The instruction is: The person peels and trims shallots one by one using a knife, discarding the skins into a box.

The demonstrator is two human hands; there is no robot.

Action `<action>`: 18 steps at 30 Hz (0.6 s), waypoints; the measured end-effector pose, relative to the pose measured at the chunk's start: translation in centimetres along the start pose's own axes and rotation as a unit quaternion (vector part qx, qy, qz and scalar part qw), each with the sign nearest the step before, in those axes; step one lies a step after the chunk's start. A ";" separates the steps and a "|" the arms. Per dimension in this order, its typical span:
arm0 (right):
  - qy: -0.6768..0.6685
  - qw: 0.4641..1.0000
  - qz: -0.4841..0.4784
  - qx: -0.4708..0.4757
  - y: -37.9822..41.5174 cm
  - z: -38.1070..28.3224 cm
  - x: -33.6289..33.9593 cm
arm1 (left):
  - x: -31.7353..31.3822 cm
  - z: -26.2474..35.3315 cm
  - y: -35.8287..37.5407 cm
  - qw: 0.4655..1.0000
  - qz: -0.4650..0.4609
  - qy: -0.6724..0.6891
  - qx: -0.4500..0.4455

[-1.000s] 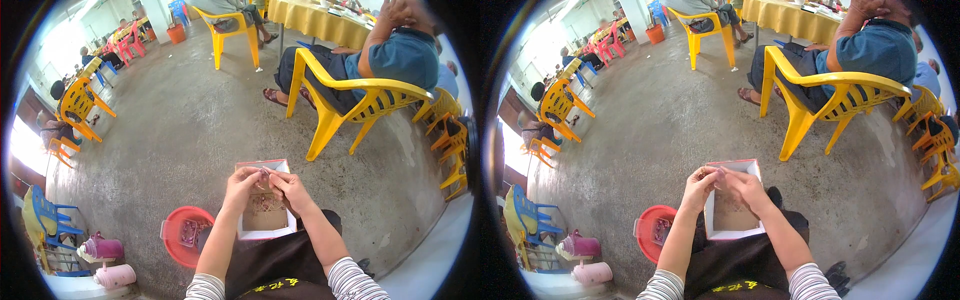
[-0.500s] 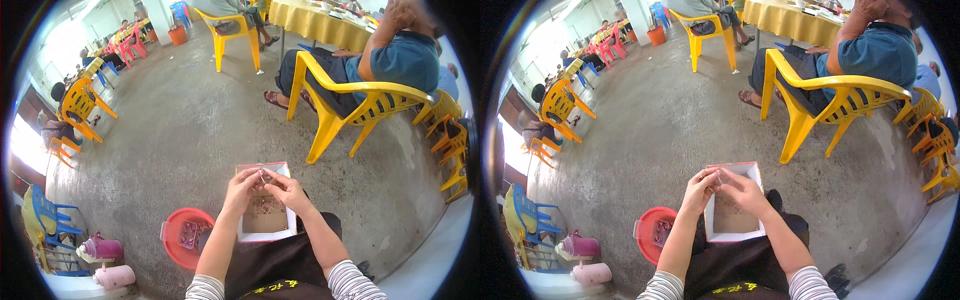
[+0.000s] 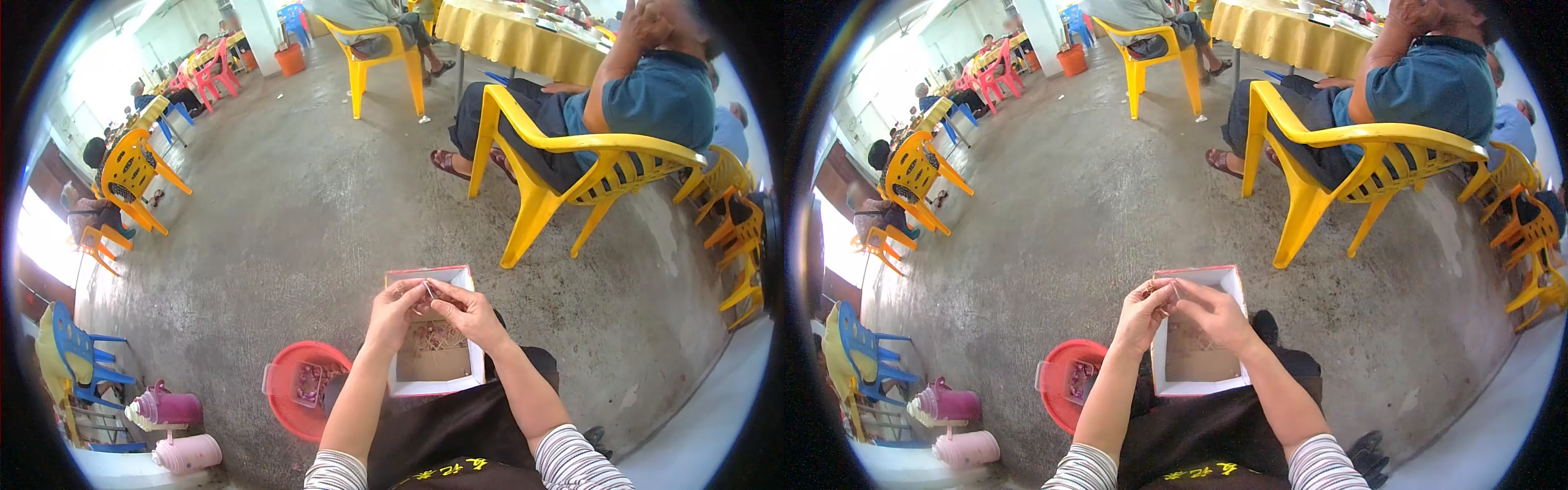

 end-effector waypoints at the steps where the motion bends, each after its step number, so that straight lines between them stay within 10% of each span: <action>1: -0.003 1.000 -0.002 -0.004 0.0 0.0 0.0 | 0.0 0.0 0.0 1.000 0.001 -0.002 -0.001; 18: 0.162 0.980 0.034 0.113 0.3 -2.7 -0.5 | 0.5 -0.2 -0.3 0.998 0.018 -0.029 -0.046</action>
Point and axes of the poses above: each hand's wrist, its own y-axis away from the middle knuckle, its own x-axis out of the back of the hand, z = x × y, the point moved 8 cm from there along -y, towards the middle knuckle, and after that the axes turned 5 degrees about x, right-handed, at the moved point
